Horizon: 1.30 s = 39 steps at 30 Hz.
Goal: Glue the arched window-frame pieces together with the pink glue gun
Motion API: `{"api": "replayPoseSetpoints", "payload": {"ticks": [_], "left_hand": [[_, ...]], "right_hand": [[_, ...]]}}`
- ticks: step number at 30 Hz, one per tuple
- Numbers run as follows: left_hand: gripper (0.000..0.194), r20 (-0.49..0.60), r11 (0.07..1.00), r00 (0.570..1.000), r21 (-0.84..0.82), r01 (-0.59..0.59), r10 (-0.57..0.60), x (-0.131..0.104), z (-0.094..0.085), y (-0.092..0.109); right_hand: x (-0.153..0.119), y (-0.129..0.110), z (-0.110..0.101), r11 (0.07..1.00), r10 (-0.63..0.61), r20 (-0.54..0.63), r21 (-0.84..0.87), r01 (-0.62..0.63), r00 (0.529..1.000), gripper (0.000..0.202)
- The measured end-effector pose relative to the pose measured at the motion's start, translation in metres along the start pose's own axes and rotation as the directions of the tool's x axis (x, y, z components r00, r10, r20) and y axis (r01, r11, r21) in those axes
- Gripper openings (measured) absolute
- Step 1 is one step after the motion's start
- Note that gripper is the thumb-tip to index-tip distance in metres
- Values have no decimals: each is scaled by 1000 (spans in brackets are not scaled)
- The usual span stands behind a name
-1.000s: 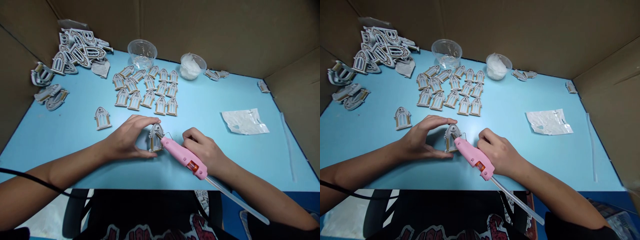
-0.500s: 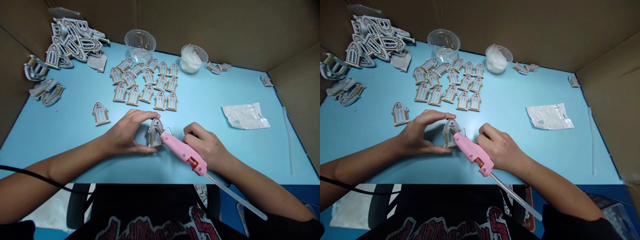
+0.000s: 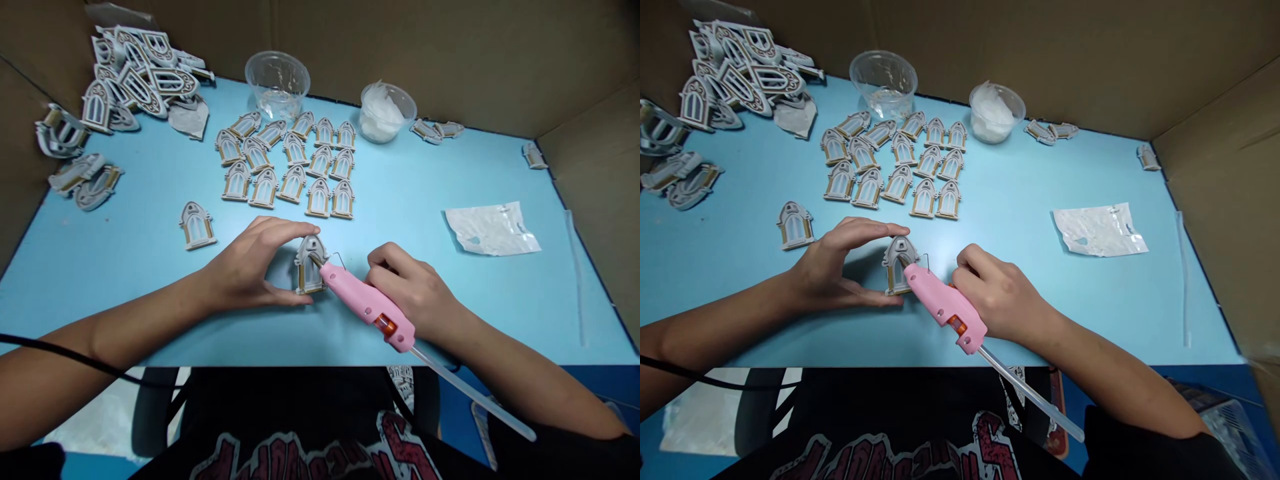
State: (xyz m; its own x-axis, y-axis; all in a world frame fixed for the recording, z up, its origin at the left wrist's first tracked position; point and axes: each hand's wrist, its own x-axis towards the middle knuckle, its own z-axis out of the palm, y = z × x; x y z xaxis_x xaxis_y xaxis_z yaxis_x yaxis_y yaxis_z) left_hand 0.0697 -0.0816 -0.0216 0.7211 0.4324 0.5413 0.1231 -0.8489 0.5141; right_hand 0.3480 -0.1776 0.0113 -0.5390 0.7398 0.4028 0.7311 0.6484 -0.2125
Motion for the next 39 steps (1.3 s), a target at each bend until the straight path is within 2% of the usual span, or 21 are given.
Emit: {"api": "replayPoseSetpoints", "payload": {"ticks": [3,8,20,39], "left_hand": [[88,6,1000,1000,13,11,-11,0,-1,0],[89,-41,998,997,33,-60,61,0,0,-2],[91,-64,990,989,61,-127,131,2,0,-2],[88,-65,990,989,56,-128,131,3,0,1]], "right_hand": [[-1,0,-1,1000,3,7,-28,-3,1000,30],[-2,1,-1,997,-33,-1,-74,33,999,30],[0,0,1,991,-66,-10,-114,64,998,32],[-1,-1,0,989,-72,-26,-128,68,997,33]]}}
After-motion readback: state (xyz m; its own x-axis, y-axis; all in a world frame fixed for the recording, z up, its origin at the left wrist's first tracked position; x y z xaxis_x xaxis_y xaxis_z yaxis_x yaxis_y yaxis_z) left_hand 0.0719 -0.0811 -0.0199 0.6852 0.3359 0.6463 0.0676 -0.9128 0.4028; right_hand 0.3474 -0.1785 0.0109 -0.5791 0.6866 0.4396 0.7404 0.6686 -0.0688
